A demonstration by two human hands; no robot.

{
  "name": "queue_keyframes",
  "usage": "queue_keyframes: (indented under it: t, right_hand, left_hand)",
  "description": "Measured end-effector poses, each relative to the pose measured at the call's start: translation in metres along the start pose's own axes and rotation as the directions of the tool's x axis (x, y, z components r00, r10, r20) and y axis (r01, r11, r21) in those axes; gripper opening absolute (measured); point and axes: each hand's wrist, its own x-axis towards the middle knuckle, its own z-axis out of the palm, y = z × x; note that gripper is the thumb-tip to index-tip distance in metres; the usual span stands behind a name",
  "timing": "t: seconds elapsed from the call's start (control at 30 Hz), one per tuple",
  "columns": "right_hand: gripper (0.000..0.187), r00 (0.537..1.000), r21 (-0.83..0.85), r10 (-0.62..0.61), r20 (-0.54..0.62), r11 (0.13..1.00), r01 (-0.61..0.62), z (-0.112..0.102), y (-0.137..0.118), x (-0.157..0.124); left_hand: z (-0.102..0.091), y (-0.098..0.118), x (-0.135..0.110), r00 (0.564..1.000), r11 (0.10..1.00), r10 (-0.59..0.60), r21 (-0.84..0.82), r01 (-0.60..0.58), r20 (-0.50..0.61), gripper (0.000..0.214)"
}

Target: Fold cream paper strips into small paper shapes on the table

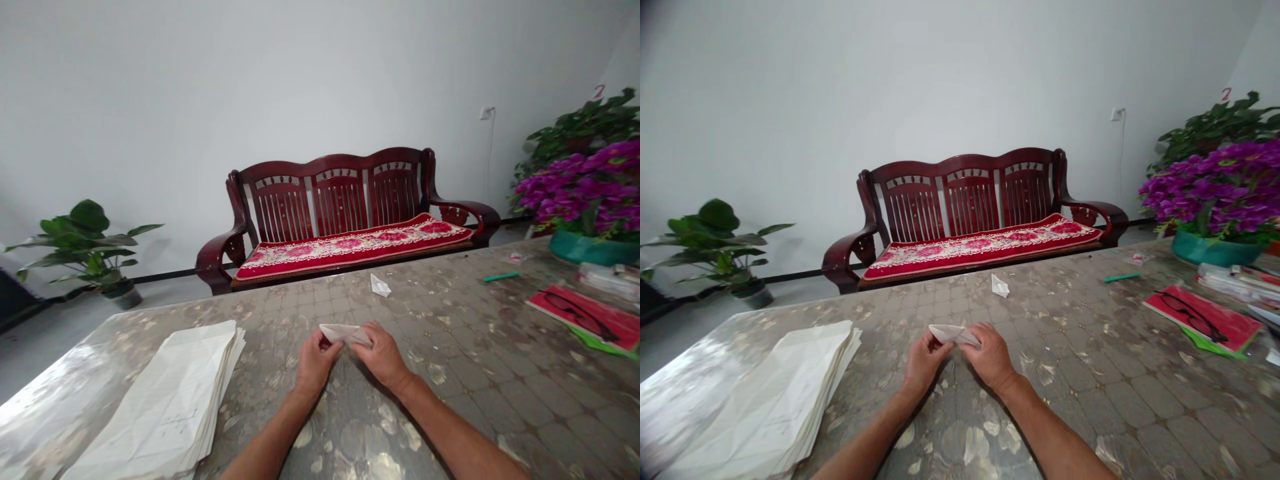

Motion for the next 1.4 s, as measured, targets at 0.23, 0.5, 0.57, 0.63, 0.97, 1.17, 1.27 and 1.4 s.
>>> queue_keyframes:
  t: [0.23,0.5,0.57,0.63,0.97,1.17,1.27,1.4]
  right_hand:
    - [0.014,0.921,-0.411,-0.388,0.022,0.836,0.363,-0.004,-0.006,0.003]
    - [0.014,0.923,-0.466,-0.281,0.265,0.800,0.377,-0.006,-0.011,-0.001]
    - [0.012,0.924,-0.446,-0.229,0.307,0.823,0.353,-0.012,-0.013,-0.005]
    - [0.015,0.926,-0.436,-0.166,0.339,0.845,0.311,-0.017,-0.014,-0.008]
    - [0.019,0.964,-0.511,0.175,0.203,0.858,-0.048,-0.008,-0.012,0.003]
    - [0.011,0.959,-0.551,0.224,0.174,0.830,-0.094,-0.003,-0.012,0.003]
    - [0.006,0.960,-0.552,0.223,0.168,0.828,-0.096,-0.003,-0.010,0.001]
    - [0.019,0.976,-0.576,0.127,0.176,0.818,-0.003,-0.004,-0.013,-0.003]
  left_hand:
    - [-0.021,0.003,-0.009,0.798,0.737,0.600,0.427,-0.524,-0.055,0.033]
    - [-0.028,0.000,-0.012,0.786,0.581,0.497,0.533,-0.616,0.367,0.015]
    - [-0.029,-0.001,-0.013,0.817,0.624,0.416,0.528,-0.576,0.400,0.015]
    - [-0.032,0.000,-0.014,0.830,0.678,0.356,0.493,-0.545,0.429,0.017]
    - [-0.032,0.004,0.003,0.970,0.772,0.119,0.595,-0.224,0.211,0.026]
    - [-0.028,0.005,0.007,0.981,0.705,0.109,0.683,-0.190,0.160,0.026]
    - [-0.030,0.007,0.006,0.988,0.705,0.081,0.694,-0.148,0.129,0.021]
    - [-0.031,0.007,0.009,0.991,0.704,0.047,0.700,-0.121,0.124,0.013]
